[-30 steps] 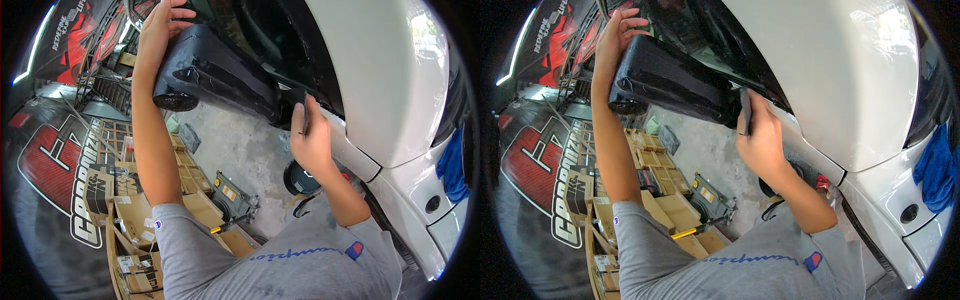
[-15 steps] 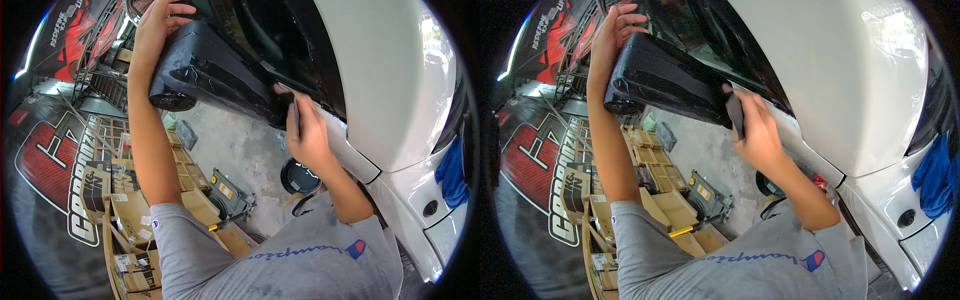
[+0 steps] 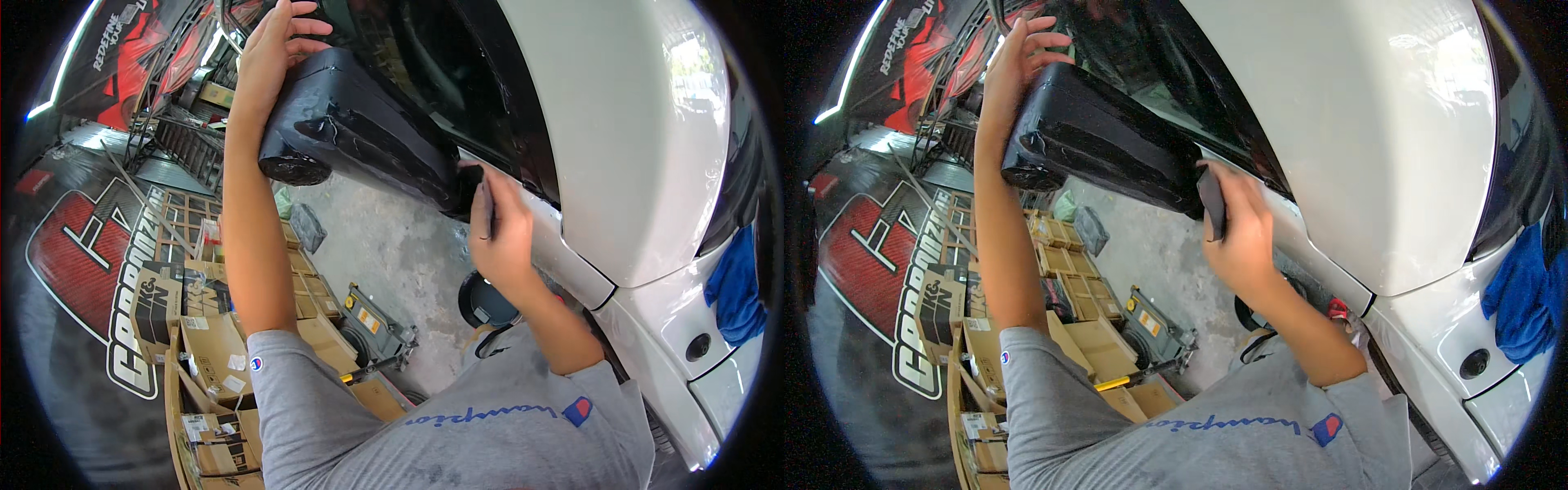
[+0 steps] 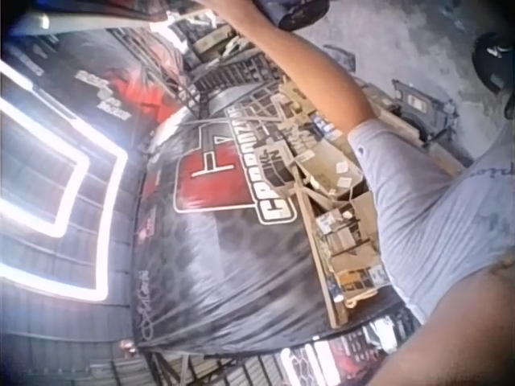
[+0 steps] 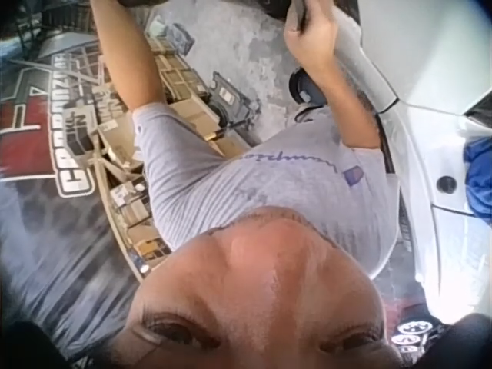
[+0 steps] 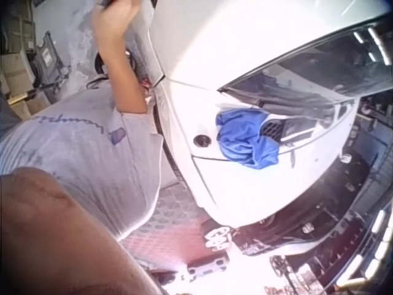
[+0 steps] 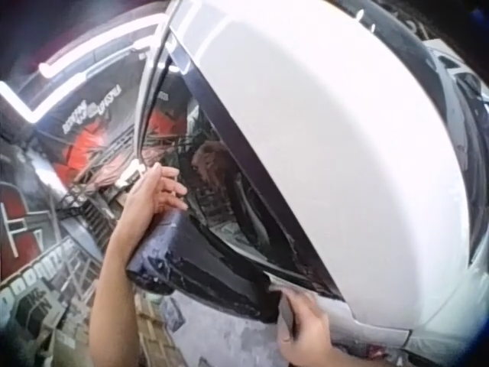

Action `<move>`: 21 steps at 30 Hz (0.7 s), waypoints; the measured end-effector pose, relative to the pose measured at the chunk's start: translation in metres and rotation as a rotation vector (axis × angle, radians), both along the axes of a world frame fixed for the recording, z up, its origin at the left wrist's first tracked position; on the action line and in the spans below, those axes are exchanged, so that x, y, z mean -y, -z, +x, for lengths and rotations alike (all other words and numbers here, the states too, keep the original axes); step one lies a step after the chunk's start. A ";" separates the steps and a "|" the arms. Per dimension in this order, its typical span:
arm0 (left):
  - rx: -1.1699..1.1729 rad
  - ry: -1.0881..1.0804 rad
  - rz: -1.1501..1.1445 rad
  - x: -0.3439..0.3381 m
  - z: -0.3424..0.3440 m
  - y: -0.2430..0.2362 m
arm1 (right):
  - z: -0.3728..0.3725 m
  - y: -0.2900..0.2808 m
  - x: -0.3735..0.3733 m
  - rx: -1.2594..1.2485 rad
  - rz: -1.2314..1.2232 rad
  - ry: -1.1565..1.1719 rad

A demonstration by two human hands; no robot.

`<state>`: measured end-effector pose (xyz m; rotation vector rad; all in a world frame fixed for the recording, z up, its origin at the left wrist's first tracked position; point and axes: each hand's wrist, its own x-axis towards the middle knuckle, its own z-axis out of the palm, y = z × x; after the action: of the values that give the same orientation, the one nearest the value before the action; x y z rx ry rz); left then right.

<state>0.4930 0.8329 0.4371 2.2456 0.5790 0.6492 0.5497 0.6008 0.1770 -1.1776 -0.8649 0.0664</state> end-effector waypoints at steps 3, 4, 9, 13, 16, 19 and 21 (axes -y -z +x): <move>0.028 0.017 -0.076 0.000 0.001 0.002 | -0.005 0.001 -0.008 -0.002 0.020 0.002; 0.029 0.014 -0.076 0.001 0.002 0.002 | -0.002 -0.002 -0.013 -0.013 0.024 0.016; 0.085 0.008 -0.080 0.010 0.001 0.010 | -0.001 -0.005 -0.003 -0.052 -0.002 -0.094; 0.028 0.055 -0.037 0.005 0.004 0.000 | 0.006 -0.002 -0.017 0.064 0.075 -0.016; 0.037 0.042 -0.065 0.005 0.002 0.001 | 0.004 0.009 -0.011 0.051 0.106 -0.098; 0.029 0.044 -0.049 0.009 0.005 0.005 | 0.010 -0.002 -0.020 0.188 0.196 -0.042; 0.021 0.011 -0.032 0.008 0.005 0.004 | 0.022 -0.017 -0.020 0.205 0.208 -0.125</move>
<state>0.4983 0.8250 0.4328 2.2078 0.5626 0.6533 0.5720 0.6212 0.1938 -0.9453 -1.0991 -0.0431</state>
